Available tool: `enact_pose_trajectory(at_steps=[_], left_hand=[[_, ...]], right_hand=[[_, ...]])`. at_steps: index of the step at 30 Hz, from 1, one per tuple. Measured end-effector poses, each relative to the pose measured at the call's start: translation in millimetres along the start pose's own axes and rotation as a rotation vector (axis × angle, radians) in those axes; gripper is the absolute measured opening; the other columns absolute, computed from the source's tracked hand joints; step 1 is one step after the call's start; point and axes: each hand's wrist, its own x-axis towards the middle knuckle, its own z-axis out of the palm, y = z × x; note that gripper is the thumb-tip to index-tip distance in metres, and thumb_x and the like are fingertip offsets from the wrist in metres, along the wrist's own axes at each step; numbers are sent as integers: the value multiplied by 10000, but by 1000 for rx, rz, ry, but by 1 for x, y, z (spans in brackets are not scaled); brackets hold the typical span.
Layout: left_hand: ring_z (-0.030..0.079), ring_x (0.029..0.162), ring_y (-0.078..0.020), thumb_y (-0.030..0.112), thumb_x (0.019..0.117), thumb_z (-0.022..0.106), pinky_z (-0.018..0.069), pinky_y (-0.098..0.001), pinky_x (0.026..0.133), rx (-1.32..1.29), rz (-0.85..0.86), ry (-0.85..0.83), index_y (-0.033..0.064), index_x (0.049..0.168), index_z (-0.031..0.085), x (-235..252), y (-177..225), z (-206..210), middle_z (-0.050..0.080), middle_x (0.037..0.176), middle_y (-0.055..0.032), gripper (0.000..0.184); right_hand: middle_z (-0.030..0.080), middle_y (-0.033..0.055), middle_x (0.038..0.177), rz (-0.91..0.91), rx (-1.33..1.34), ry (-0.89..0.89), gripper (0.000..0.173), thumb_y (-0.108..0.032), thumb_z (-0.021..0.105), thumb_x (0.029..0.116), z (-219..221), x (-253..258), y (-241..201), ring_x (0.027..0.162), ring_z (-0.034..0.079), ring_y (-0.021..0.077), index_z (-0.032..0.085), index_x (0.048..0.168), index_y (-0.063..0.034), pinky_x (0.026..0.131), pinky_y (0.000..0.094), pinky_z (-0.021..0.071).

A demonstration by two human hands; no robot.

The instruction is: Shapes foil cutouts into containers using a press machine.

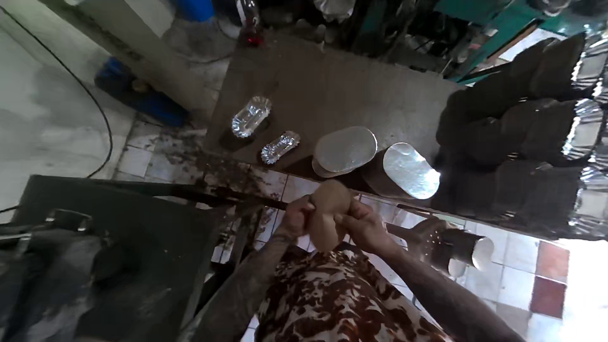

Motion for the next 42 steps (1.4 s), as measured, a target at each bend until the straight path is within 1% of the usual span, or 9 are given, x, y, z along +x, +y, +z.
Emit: enact_pose_trajectory(at_steps=[3, 6, 14, 23, 25, 28, 35, 39, 42], left_hand=[[624, 1162, -226, 240, 1067, 516, 485, -429, 1047, 977, -276, -341, 5, 1348, 594, 76, -69, -32, 659, 1247, -160, 375], [555, 1312, -409, 525, 1042, 415, 407, -666, 1066, 1420, -519, -338, 68, 1420, 549, 127, -122, -12, 604, 1383, -221, 608], [559, 1301, -421, 496, 1085, 307, 400, -689, 1048, 1362, -559, -322, 40, 1314, 645, 81, -42, -9, 620, 1353, -237, 612], [646, 1039, -72, 408, 1118, 325, 557, -293, 912, 469, 291, 604, 130, 1364, 550, -135, 193, -81, 666, 1173, -14, 435], [638, 937, -71, 343, 1127, 285, 563, -291, 823, 195, 495, 773, 117, 1270, 561, -141, 229, -114, 653, 1058, -2, 384], [514, 1328, -168, 349, 1138, 220, 422, -352, 1125, 425, 663, 924, 14, 1499, 429, -155, 229, -149, 529, 1454, -150, 536], [654, 1050, -429, 521, 1081, 403, 452, -688, 958, 1171, -111, 973, 4, 1187, 677, -294, 121, -264, 684, 1085, -255, 594], [642, 729, -290, 389, 1094, 459, 541, -529, 717, 1262, -119, 651, 15, 916, 689, -372, 103, -249, 639, 771, -147, 474], [660, 1022, -340, 301, 1070, 533, 502, -567, 958, 1497, -237, 610, 30, 997, 739, -407, 72, -288, 689, 1057, -159, 348]], right_hand=[[662, 208, 1294, 77, -817, -253, 343, -97, 520, 1011, -55, -41, 50, 1229, 632, 295, 645, 1298, 42, 1090, 458, 493], [615, 246, 1341, 519, -1126, -525, 354, -161, 513, 1041, -78, -89, 87, 1280, 581, 406, 610, 1332, 14, 1087, 545, 469], [609, 252, 1361, 542, -1033, -556, 389, -178, 506, 1059, -75, -116, 97, 1305, 561, 398, 591, 1385, 16, 1132, 483, 431], [692, 203, 1220, 275, -883, -649, 327, -158, 646, 953, -68, -45, 102, 1146, 666, 309, 702, 1237, -4, 1034, 474, 525], [704, 205, 1165, 201, -843, -568, 312, -127, 658, 927, -43, -31, 101, 1084, 682, 292, 707, 1194, 25, 985, 463, 549], [712, 187, 1110, 74, -796, -498, 294, -72, 651, 886, 18, -4, 92, 1032, 691, 250, 713, 1151, 37, 940, 430, 570], [713, 200, 1080, -338, -810, -466, 219, -16, 618, 929, 198, 83, 54, 987, 702, 242, 703, 1112, 70, 909, 402, 585], [742, 169, 1139, -874, -1079, -862, 243, 3, 617, 922, 305, 114, 47, 1079, 710, 344, 751, 1125, -9, 947, 518, 575], [711, 80, 1263, -1274, -1184, -1251, 202, -21, 614, 964, 380, 139, 56, 1194, 666, 283, 748, 1111, -56, 1017, 506, 540]])
